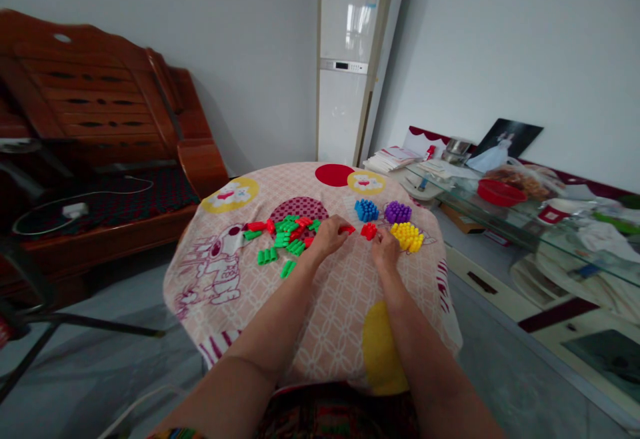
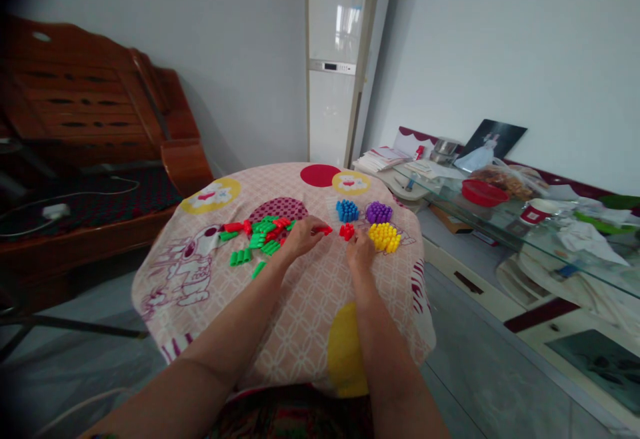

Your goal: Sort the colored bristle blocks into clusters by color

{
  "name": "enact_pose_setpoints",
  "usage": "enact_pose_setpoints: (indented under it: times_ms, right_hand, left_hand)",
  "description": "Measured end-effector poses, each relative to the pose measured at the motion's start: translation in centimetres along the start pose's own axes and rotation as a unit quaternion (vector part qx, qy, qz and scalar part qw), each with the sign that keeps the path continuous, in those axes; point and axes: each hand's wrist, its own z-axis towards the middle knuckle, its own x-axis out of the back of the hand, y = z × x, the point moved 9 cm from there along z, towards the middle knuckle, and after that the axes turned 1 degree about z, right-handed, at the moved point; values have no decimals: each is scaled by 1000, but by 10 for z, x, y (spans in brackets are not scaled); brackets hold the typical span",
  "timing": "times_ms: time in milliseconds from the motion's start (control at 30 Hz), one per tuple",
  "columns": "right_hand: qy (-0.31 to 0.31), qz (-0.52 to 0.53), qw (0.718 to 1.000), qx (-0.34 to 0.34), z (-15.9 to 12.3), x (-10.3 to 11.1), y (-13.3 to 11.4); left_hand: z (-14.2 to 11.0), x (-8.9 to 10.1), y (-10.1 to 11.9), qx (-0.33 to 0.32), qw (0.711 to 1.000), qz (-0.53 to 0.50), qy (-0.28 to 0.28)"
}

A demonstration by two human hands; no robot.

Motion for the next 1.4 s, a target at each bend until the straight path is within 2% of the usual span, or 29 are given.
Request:
enact_pose_setpoints:
  times_ms: [67, 200, 400, 633, 933, 1100, 1233, 1400]
  right_hand:
    - [-3, -3, 1000, -1, 0, 0, 0]
    - [-3, -4, 1000, -2, 0, 0, 0]
    - [-9, -9, 1000, 8, -2, -1, -2]
    - [-1, -3, 1000, 9, -2, 0, -2]
    - [3, 8, 1000, 0, -1, 1, -2]
    - [12, 20, 1000, 7, -1, 1, -1]
    - [8, 21, 1000, 7, 0, -1, 1]
    - [1, 32, 999, -8, 1, -2, 3]
  left_hand:
    - [0, -6, 3, -15, 1000, -5, -4]
    - [0, -17, 0, 4, 1000, 11, -2]
    - [-1, -20, -4, 22, 997, -27, 74]
    - [10, -33, -8, 20, 997, -59, 43]
    - [25, -45, -4, 25, 995, -87, 30]
    - [25, -50, -1, 27, 994, -107, 22]
    - [21, -40, -7, 42, 995, -88, 31]
    - [13, 2, -32, 95, 992, 55, 68]
